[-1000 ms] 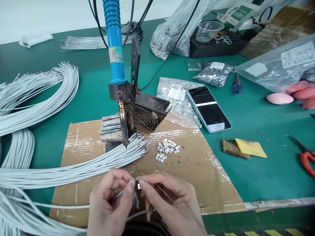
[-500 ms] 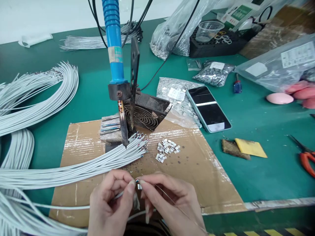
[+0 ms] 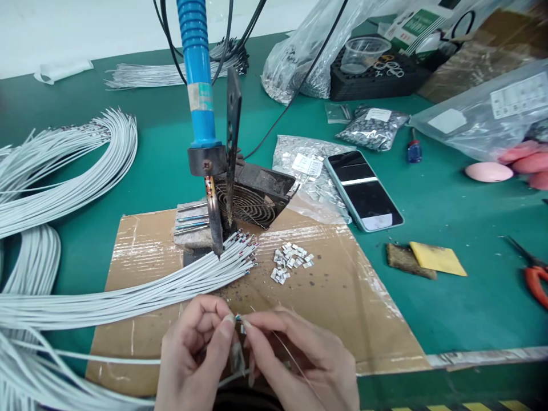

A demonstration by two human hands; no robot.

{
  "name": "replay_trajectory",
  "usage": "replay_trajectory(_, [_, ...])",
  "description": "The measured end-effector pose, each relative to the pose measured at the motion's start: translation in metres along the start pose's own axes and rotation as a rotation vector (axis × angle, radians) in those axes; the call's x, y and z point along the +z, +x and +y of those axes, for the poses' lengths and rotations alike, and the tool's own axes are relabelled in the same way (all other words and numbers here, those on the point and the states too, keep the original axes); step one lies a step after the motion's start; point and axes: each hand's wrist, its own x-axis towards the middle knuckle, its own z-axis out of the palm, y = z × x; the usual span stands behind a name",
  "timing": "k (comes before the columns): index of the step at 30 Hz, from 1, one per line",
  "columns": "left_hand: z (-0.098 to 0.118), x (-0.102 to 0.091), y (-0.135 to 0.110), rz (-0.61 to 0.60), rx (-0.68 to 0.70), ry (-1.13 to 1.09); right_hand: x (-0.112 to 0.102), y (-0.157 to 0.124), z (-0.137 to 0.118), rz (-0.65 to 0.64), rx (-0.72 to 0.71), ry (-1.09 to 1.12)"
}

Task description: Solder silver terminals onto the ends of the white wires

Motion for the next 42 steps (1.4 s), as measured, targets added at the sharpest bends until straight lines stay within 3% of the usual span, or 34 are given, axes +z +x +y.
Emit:
replay_trajectory(3, [0.001, -0.004, 0.002, -0.039, -0.047, -0.033, -0.003, -0.004, 0.003, 0.022, -0.203, -0.135])
replay_trajectory(5, [0.003, -0.006, 0.004, -0.058, -0.073, -0.045, -0.007, -0.006, 0.005, 0.036, -0.251, -0.169])
replay_trajectory(10, [0.009, -0.007, 0.004, -0.032, -0.081, -0.059, -0.016, 0.001, 0.006, -0.02, -0.076, 0.037])
replay_trajectory(17, [0.01, -0.005, 0.002, -0.045, -0.095, -0.098, -0.012, 0.007, 0.006, -0.162, 0.235, 0.292])
replay_trajectory(33, [0.008, -0.007, 0.003, -0.038, -0.044, -0.006, -0.013, 0.007, 0.003, -0.081, 0.354, 0.351])
replay_trajectory(42, [0.007, -0.008, 0.005, 0.002, 0.018, 0.058, -0.01, 0.009, 0.004, -0.127, 0.339, 0.38])
